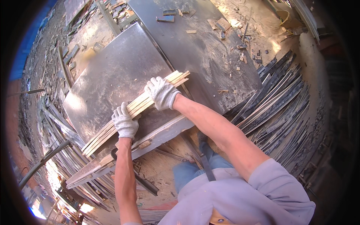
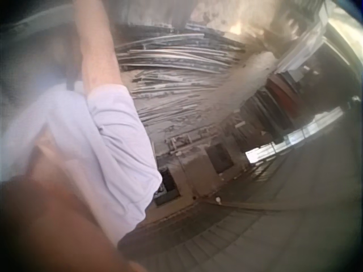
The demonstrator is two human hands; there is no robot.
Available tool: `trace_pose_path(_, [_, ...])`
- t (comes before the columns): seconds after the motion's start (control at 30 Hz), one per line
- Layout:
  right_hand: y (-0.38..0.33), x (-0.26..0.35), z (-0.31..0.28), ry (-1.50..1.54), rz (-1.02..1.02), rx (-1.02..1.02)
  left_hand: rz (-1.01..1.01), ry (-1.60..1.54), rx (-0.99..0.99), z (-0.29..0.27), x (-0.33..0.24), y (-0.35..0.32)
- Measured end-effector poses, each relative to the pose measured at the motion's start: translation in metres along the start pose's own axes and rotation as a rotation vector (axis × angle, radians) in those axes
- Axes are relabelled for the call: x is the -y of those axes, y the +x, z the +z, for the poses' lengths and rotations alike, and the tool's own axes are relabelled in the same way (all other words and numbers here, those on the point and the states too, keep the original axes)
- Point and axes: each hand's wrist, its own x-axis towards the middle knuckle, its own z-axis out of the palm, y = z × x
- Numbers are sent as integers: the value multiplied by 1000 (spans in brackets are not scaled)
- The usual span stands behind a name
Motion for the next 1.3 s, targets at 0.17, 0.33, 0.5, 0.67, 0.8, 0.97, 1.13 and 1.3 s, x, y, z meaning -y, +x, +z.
trace_pose_path(0.17, [-3, -3, 0, -12, -8, 3, -16, -7, -20, -1, -6, 1])
trace_pose_path(0.33, [-1, -2, -1, -10, -24, 24, -19, -1, -33, 1, -3, -2])
trace_pose_path(0.5, [-1, -5, -4, -18, -33, 53, -18, -10, -51, 1, -6, 1])
trace_pose_path(0.67, [1, -4, -4, -37, -21, 65, -23, 2, -53, -1, -8, 3])
trace_pose_path(0.8, [-2, -3, 0, -46, -22, 43, -9, -17, -75, -4, -11, 1])
trace_pose_path(0.97, [-2, 3, 1, -85, 11, 103, 1, -33, -96, -1, -8, 0])
trace_pose_path(1.13, [2, 8, 0, -117, 29, 126, 6, 12, -90, 6, 0, -1])
trace_pose_path(1.3, [2, 3, 3, -213, 81, 164, 0, -10, -92, 14, -5, 8])
